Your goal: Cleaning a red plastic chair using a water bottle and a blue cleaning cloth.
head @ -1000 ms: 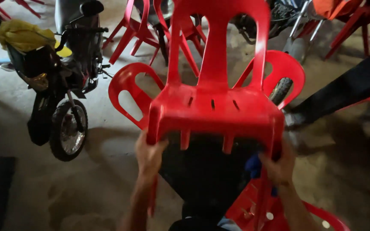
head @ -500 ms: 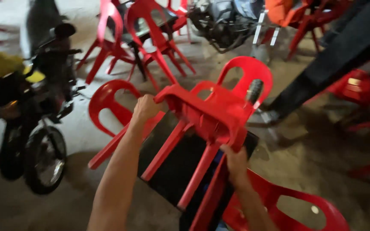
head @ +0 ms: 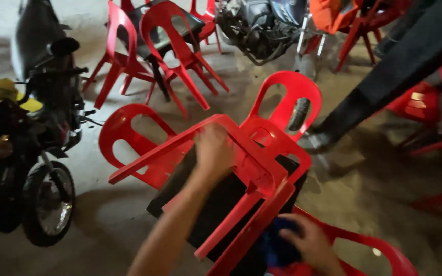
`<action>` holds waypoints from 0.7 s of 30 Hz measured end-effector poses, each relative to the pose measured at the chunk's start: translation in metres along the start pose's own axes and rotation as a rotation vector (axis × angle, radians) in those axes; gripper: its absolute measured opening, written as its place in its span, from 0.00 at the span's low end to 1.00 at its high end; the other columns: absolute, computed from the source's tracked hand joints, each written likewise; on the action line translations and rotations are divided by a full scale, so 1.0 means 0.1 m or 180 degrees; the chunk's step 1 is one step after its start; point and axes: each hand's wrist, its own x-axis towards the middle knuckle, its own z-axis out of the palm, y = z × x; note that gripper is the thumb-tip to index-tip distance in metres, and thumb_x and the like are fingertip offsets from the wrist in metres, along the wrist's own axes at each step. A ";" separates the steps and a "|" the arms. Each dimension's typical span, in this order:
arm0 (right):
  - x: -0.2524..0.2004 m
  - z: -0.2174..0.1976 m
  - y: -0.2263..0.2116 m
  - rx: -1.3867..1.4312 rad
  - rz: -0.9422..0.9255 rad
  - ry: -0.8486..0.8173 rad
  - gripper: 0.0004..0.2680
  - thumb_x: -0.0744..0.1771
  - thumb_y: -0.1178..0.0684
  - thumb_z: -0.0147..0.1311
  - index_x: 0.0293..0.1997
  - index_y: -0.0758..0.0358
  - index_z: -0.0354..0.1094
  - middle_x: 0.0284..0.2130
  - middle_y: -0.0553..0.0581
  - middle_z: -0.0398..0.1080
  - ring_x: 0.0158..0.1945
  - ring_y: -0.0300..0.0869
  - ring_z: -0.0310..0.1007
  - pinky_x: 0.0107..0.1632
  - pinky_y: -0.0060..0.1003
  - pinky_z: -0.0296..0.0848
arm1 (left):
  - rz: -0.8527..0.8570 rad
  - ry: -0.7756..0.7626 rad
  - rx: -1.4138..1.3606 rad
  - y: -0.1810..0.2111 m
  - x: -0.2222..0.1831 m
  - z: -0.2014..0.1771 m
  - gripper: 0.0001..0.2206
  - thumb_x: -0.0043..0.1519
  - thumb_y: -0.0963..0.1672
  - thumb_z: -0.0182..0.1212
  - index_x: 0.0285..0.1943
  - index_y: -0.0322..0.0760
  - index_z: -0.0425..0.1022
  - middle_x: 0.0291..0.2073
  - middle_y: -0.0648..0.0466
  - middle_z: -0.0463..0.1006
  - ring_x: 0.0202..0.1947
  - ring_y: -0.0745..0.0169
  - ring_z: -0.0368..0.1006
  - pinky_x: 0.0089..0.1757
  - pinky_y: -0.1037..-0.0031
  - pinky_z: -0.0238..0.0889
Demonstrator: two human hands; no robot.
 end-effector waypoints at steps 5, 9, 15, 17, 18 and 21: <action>0.21 -0.31 -0.84 0.1148 -0.1049 0.0587 0.22 0.67 0.52 0.55 0.70 0.63 0.61 0.57 0.61 0.72 0.57 0.45 0.73 0.60 0.40 0.70 | 0.0120 -0.0962 -0.0849 0.77 -1.10 -0.02 0.32 0.54 0.50 0.69 0.63 0.29 0.63 0.59 0.34 0.67 0.55 0.30 0.67 0.50 0.48 0.64; 1.04 -0.19 -1.18 -0.1421 -0.2818 0.0381 0.25 0.67 0.52 0.52 0.72 0.75 0.52 0.68 0.70 0.58 0.70 0.60 0.59 0.67 0.50 0.58 | -0.0147 -0.1178 -0.0841 1.02 -1.62 -0.05 0.47 0.54 0.53 0.72 0.72 0.18 0.50 0.63 0.22 0.62 0.56 0.26 0.64 0.51 0.49 0.62; 2.08 0.32 -1.47 -0.2878 -0.3708 -0.0402 0.24 0.67 0.49 0.54 0.70 0.71 0.56 0.69 0.67 0.58 0.65 0.58 0.64 0.63 0.51 0.65 | -0.0308 -0.1494 -0.1339 0.90 -1.74 0.11 0.32 0.60 0.55 0.66 0.64 0.28 0.65 0.50 0.36 0.77 0.54 0.35 0.73 0.51 0.54 0.66; 2.43 0.57 -1.64 -0.2968 -0.3693 -0.0345 0.26 0.67 0.47 0.56 0.70 0.72 0.55 0.70 0.68 0.57 0.62 0.59 0.65 0.62 0.52 0.65 | -0.0259 -0.1388 -0.1393 0.93 -1.71 0.00 0.33 0.58 0.54 0.67 0.63 0.27 0.65 0.48 0.35 0.77 0.52 0.34 0.72 0.50 0.53 0.65; 2.61 0.69 -1.75 -0.3091 -0.3682 -0.0242 0.28 0.66 0.44 0.58 0.70 0.74 0.55 0.70 0.69 0.57 0.60 0.60 0.66 0.61 0.53 0.65 | -0.0159 -0.1264 -0.1455 0.94 -1.66 -0.06 0.33 0.57 0.54 0.67 0.63 0.25 0.65 0.47 0.35 0.77 0.51 0.33 0.72 0.49 0.53 0.65; 3.11 0.93 -1.84 -0.2806 -0.3874 0.0015 0.30 0.64 0.41 0.61 0.69 0.72 0.57 0.69 0.68 0.57 0.62 0.62 0.64 0.62 0.53 0.65 | -0.0293 -0.1623 -0.1320 0.97 -1.59 -0.24 0.29 0.61 0.55 0.63 0.58 0.27 0.66 0.44 0.37 0.77 0.50 0.35 0.73 0.49 0.54 0.65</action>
